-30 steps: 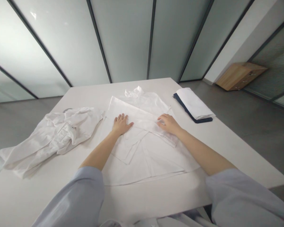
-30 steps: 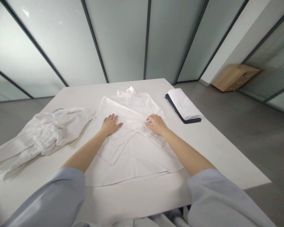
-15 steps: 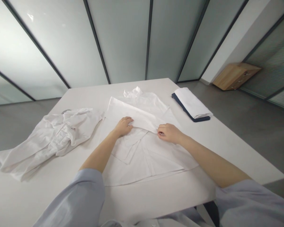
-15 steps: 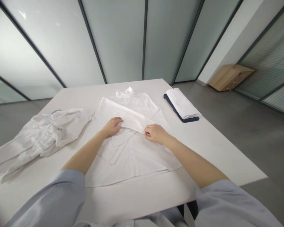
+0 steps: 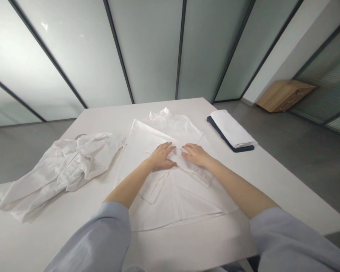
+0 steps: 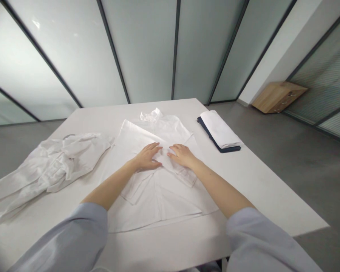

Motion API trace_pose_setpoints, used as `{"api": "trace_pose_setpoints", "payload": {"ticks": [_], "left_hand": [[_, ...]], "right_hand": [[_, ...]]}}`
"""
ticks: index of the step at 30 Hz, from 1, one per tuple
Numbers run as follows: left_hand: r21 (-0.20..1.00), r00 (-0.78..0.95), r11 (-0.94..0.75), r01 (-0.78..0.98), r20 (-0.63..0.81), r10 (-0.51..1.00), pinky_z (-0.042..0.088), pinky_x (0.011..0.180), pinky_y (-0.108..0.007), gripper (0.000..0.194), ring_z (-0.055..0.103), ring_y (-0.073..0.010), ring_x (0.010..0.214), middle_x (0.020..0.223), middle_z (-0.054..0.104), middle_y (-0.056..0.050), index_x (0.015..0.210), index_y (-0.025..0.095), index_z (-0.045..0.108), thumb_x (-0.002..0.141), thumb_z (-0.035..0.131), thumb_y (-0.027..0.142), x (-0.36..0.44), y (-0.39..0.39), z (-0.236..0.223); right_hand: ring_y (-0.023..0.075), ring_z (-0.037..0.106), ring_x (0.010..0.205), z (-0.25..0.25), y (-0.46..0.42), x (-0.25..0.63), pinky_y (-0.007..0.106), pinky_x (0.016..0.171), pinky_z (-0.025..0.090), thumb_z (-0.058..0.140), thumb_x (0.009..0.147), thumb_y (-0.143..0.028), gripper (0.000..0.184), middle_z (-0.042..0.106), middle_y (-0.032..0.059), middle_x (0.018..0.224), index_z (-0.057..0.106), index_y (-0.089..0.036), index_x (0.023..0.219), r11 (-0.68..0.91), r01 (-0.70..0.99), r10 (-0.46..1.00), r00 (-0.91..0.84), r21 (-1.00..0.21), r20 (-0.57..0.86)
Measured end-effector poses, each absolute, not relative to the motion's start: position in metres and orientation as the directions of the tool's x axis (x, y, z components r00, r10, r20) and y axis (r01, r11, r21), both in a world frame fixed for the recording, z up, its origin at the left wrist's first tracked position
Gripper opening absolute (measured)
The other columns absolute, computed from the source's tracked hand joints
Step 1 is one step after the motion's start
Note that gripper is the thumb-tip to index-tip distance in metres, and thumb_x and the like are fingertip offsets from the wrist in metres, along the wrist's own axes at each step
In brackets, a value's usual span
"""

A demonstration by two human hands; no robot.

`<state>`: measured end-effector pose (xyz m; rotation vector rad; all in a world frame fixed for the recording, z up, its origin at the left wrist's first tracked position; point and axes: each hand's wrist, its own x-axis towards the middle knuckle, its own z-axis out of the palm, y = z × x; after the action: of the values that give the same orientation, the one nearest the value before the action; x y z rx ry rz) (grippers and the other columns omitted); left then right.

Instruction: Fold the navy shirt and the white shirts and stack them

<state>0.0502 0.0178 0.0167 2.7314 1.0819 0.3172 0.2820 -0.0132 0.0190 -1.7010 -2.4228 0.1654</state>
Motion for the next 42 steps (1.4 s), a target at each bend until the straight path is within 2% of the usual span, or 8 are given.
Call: {"api": "trace_pose_setpoints", "payload": {"ticks": [4,8,17,21,25,29,32,42], "left_hand": [[0.216,0.804,-0.829,0.515,0.213,0.555,0.037,0.108,-0.039,0.045,0.045,-0.0244,0.128,0.138,0.051,-0.011,0.125,0.022,0.057,0.080,0.060,0.025,0.046,0.005,0.015],[0.103,0.831,-0.848,0.519,0.172,0.529,0.047,0.092,-0.036,0.021,0.056,-0.0221,0.105,0.111,0.061,-0.010,0.103,0.019,0.063,0.087,0.050,0.018,0.054,-0.004,0.014],[0.133,0.824,-0.827,0.546,0.093,0.559,0.048,0.079,-0.032,0.011,0.059,-0.0199,0.087,0.090,0.062,-0.007,0.089,0.019,0.058,0.086,0.049,0.017,0.064,-0.009,0.028],[0.208,0.824,-0.813,0.544,0.052,0.565,0.048,0.077,-0.031,0.014,0.061,-0.0189,0.083,0.087,0.065,-0.005,0.090,0.020,0.061,0.083,0.049,0.017,0.060,-0.007,0.028],[0.264,0.772,-0.764,0.589,0.097,0.628,0.047,0.091,-0.034,0.027,0.062,-0.0222,0.100,0.104,0.067,-0.008,0.106,0.019,0.062,0.085,0.055,0.034,0.048,0.014,0.027],[0.243,0.532,-0.543,0.804,0.115,0.839,0.036,0.108,-0.039,0.050,0.047,-0.0243,0.129,0.140,0.053,-0.012,0.134,0.019,0.050,0.094,0.040,0.047,0.041,0.046,0.021],[0.163,0.404,-0.400,0.902,0.006,0.915,0.028,0.113,-0.049,0.062,0.030,-0.0295,0.143,0.155,0.035,-0.012,0.146,0.021,0.038,0.095,0.031,0.055,0.040,0.058,0.011],[0.056,0.076,-0.074,0.996,-0.053,0.996,0.016,0.115,-0.057,0.085,0.016,-0.0366,0.147,0.161,0.017,-0.014,0.153,0.021,0.027,0.086,0.021,0.074,-0.012,0.081,0.000]], "right_hand": [[0.0244,0.049,0.127,0.001,-0.007,0.290,0.038,0.104,0.038,0.046,0.095,-0.037,0.039,0.054,0.0118,0.138,0.058,-0.018,0.127,0.269,0.944,0.960,-0.245,-0.193,0.138],[0.0268,0.060,0.108,0.011,-0.010,0.290,0.036,0.091,0.044,0.049,0.091,-0.036,0.036,0.067,0.0137,0.116,0.064,-0.015,0.118,0.075,0.989,0.990,-0.058,-0.131,0.128],[0.0233,0.068,0.088,0.031,-0.012,0.294,0.029,0.065,0.044,0.048,0.092,-0.040,0.028,0.074,0.0093,0.096,0.070,-0.022,0.097,-0.029,0.995,0.998,0.024,-0.095,-0.057],[0.0225,0.067,0.086,0.031,-0.004,0.303,0.028,0.065,0.044,0.052,0.090,-0.044,0.028,0.074,0.0074,0.091,0.070,-0.023,0.089,-0.037,0.991,0.997,0.027,-0.130,-0.078],[0.0240,0.067,0.092,0.036,-0.001,0.299,0.031,0.074,0.048,0.053,0.090,-0.042,0.030,0.072,0.0094,0.101,0.067,-0.021,0.106,-0.010,0.988,1.000,0.010,-0.157,0.002],[0.0245,0.057,0.119,0.034,0.004,0.272,0.035,0.097,0.044,0.047,0.093,-0.041,0.043,0.061,0.0127,0.130,0.057,-0.018,0.129,0.235,0.950,0.967,-0.206,-0.207,0.153],[0.0270,0.037,0.139,0.019,0.005,0.245,0.041,0.111,0.031,0.042,0.095,-0.050,0.056,0.043,0.0128,0.150,0.047,-0.020,0.142,0.412,0.896,0.911,-0.397,-0.164,0.114],[0.0277,0.019,0.146,-0.017,-0.029,0.256,0.043,0.118,0.021,0.025,0.094,-0.064,0.078,0.026,0.0159,0.158,0.031,-0.012,0.151,0.307,0.945,0.952,-0.306,-0.117,0.021]]}}
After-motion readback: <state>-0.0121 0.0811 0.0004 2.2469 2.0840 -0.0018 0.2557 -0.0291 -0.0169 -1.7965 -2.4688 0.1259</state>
